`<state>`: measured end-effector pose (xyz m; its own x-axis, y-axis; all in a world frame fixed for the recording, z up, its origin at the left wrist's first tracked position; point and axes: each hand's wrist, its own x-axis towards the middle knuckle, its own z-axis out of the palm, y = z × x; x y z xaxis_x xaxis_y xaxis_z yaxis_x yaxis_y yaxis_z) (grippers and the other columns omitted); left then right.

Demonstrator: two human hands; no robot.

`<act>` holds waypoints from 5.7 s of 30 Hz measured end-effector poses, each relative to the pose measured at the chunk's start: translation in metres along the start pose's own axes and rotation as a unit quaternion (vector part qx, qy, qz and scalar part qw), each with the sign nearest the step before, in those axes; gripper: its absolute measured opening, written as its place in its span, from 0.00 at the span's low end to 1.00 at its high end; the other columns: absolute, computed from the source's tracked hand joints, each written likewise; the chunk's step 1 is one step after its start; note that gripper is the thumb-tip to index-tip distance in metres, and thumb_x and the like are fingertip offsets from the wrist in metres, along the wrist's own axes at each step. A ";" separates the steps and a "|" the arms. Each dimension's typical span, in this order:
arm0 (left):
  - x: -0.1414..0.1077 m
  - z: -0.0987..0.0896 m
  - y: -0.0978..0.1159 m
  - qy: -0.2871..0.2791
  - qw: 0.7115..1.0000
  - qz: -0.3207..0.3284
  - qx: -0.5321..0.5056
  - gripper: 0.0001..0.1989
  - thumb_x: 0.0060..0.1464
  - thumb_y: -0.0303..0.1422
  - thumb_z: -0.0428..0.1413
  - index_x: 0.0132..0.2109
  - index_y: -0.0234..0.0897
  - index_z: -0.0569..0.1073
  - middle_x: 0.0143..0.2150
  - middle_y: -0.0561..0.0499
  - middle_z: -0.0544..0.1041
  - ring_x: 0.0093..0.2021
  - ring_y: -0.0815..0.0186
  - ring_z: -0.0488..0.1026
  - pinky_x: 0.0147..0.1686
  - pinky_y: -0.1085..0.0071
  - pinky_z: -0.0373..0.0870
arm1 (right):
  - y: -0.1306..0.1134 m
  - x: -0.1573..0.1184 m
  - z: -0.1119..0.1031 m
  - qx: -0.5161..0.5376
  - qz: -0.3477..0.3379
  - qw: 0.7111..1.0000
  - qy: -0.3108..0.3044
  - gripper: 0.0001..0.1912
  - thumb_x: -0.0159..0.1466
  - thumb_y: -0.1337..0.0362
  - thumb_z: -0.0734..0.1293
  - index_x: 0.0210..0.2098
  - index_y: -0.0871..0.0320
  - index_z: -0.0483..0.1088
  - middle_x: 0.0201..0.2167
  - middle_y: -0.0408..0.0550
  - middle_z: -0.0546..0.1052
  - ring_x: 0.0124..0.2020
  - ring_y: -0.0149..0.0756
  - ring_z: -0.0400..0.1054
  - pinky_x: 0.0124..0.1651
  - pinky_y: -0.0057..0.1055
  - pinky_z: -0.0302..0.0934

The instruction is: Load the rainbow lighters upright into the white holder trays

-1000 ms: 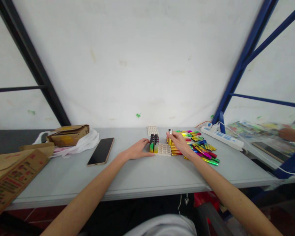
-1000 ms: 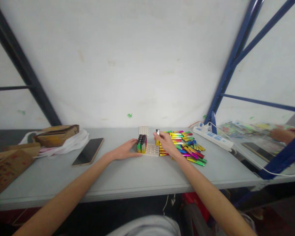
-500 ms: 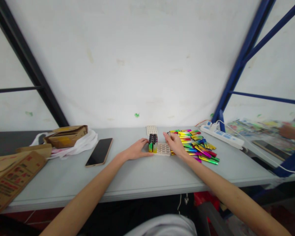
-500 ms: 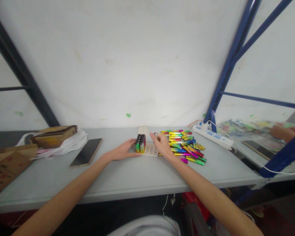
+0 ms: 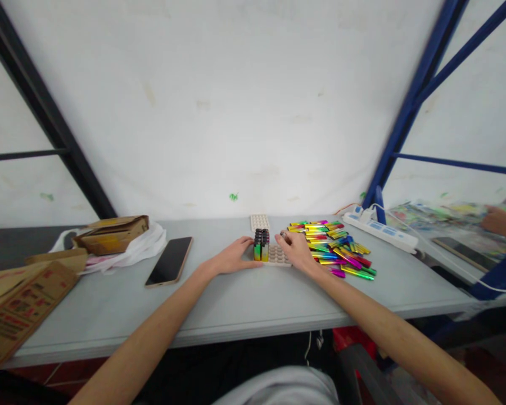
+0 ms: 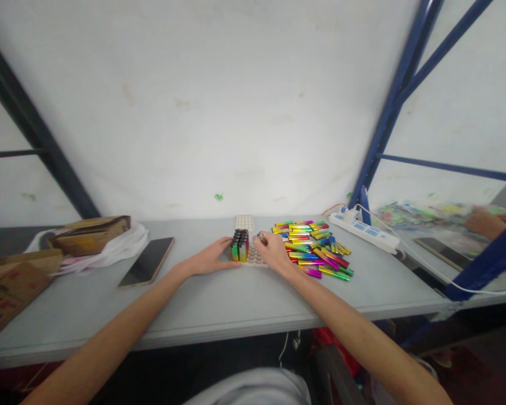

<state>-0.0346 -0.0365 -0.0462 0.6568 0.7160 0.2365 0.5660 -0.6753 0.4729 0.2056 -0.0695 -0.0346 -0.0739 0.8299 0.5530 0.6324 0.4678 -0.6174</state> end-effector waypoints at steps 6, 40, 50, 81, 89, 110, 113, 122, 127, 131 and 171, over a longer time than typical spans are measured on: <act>0.000 0.000 0.000 0.004 1.000 -0.001 -0.005 0.39 0.52 0.56 0.63 0.61 0.34 0.70 0.62 0.36 0.71 0.62 0.45 0.70 0.66 0.52 0.63 | 0.001 -0.001 0.000 0.006 -0.002 1.000 -0.009 0.22 0.64 0.51 0.58 0.19 0.54 0.52 0.16 0.38 0.56 0.22 0.30 0.52 0.28 0.30 0.43; -0.003 -0.010 -0.005 -0.059 0.998 0.016 -0.035 0.39 0.57 0.54 0.61 0.68 0.37 0.65 0.72 0.39 0.61 0.71 0.48 0.60 0.71 0.54 0.54 | 0.020 0.012 0.000 -0.120 -0.112 0.978 -0.131 0.15 0.74 0.58 0.61 0.32 0.57 0.68 0.29 0.48 0.76 0.31 0.36 0.67 0.35 0.30 0.53; -0.005 -0.011 -0.002 -0.056 0.998 0.007 -0.026 0.39 0.57 0.54 0.61 0.67 0.35 0.65 0.70 0.37 0.64 0.69 0.48 0.63 0.70 0.53 0.56 | 0.028 0.013 -0.001 -0.144 -0.125 0.966 -0.177 0.12 0.72 0.59 0.65 0.35 0.59 0.72 0.33 0.50 0.77 0.35 0.38 0.69 0.39 0.30 0.57; -0.004 -0.010 -0.002 -0.056 0.998 -0.006 -0.029 0.42 0.55 0.57 0.61 0.68 0.36 0.64 0.71 0.37 0.64 0.69 0.46 0.62 0.71 0.52 0.55 | 0.067 0.016 -0.101 -0.128 0.019 0.952 -0.277 0.06 0.62 0.62 0.71 0.36 0.57 0.80 0.38 0.51 0.83 0.38 0.43 0.75 0.43 0.34 0.63; -0.004 -0.011 0.001 -0.061 0.998 -0.011 -0.030 0.44 0.55 0.57 0.61 0.68 0.34 0.64 0.71 0.37 0.63 0.69 0.45 0.62 0.71 0.54 0.56 | 0.057 0.023 -0.086 0.023 0.018 0.998 -0.059 0.19 0.63 0.46 0.70 0.38 0.56 0.72 0.36 0.48 0.79 0.36 0.39 0.72 0.41 0.34 0.64; -0.004 -0.009 -0.001 -0.050 0.998 0.009 -0.027 0.42 0.56 0.56 0.61 0.68 0.35 0.64 0.71 0.38 0.64 0.69 0.46 0.63 0.70 0.54 0.56 | 0.009 0.017 -0.053 0.571 0.202 0.789 -0.109 0.19 0.57 0.68 0.76 0.48 0.55 0.78 0.50 0.49 0.81 0.51 0.38 0.74 0.58 0.35 0.68; -0.004 -0.009 -0.001 -0.052 0.998 0.004 -0.025 0.42 0.55 0.56 0.62 0.68 0.34 0.64 0.71 0.37 0.64 0.68 0.46 0.63 0.70 0.53 0.56 | 0.007 0.017 -0.050 0.577 0.210 0.783 -0.105 0.18 0.56 0.69 0.75 0.46 0.55 0.79 0.44 0.47 0.81 0.43 0.34 0.74 0.48 0.30 0.70; -0.004 -0.010 0.002 -0.049 0.998 0.006 -0.036 0.42 0.55 0.55 0.62 0.68 0.34 0.64 0.71 0.37 0.64 0.69 0.46 0.63 0.70 0.54 0.56 | -0.011 0.017 -0.037 0.523 0.200 0.813 -0.161 0.19 0.58 0.55 0.76 0.41 0.52 0.65 0.28 0.38 0.71 0.21 0.23 0.52 0.24 0.23 0.45; -0.004 -0.008 -0.001 -0.049 0.998 0.006 -0.033 0.43 0.56 0.55 0.62 0.69 0.34 0.63 0.70 0.37 0.64 0.68 0.46 0.63 0.70 0.53 0.56 | -0.016 0.016 -0.025 0.377 0.124 0.908 -0.135 0.22 0.63 0.41 0.68 0.39 0.51 0.63 0.20 0.32 0.54 0.18 0.25 0.42 0.22 0.24 0.37; -0.003 -0.007 -0.002 -0.042 0.998 0.011 -0.040 0.43 0.55 0.54 0.63 0.69 0.35 0.63 0.70 0.37 0.65 0.68 0.45 0.64 0.70 0.51 0.57 | -0.010 0.012 -0.017 0.215 0.017 0.975 -0.058 0.27 0.67 0.40 0.61 0.25 0.55 0.62 0.19 0.38 0.58 0.22 0.29 0.52 0.25 0.28 0.46; -0.004 -0.006 -0.005 -0.041 0.998 0.005 -0.043 0.43 0.55 0.54 0.63 0.68 0.33 0.64 0.70 0.35 0.64 0.68 0.46 0.63 0.70 0.51 0.55 | -0.009 0.000 -0.017 -0.040 -0.117 0.992 -0.005 0.17 0.73 0.52 0.58 0.32 0.54 0.65 0.35 0.49 0.72 0.39 0.41 0.66 0.44 0.35 0.58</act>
<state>-0.0427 -0.0350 -0.0444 0.7026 0.6905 0.1718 0.5174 -0.6616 0.5427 0.2136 -0.0789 -0.0197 -0.2337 0.7052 0.6694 0.6562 0.6224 -0.4266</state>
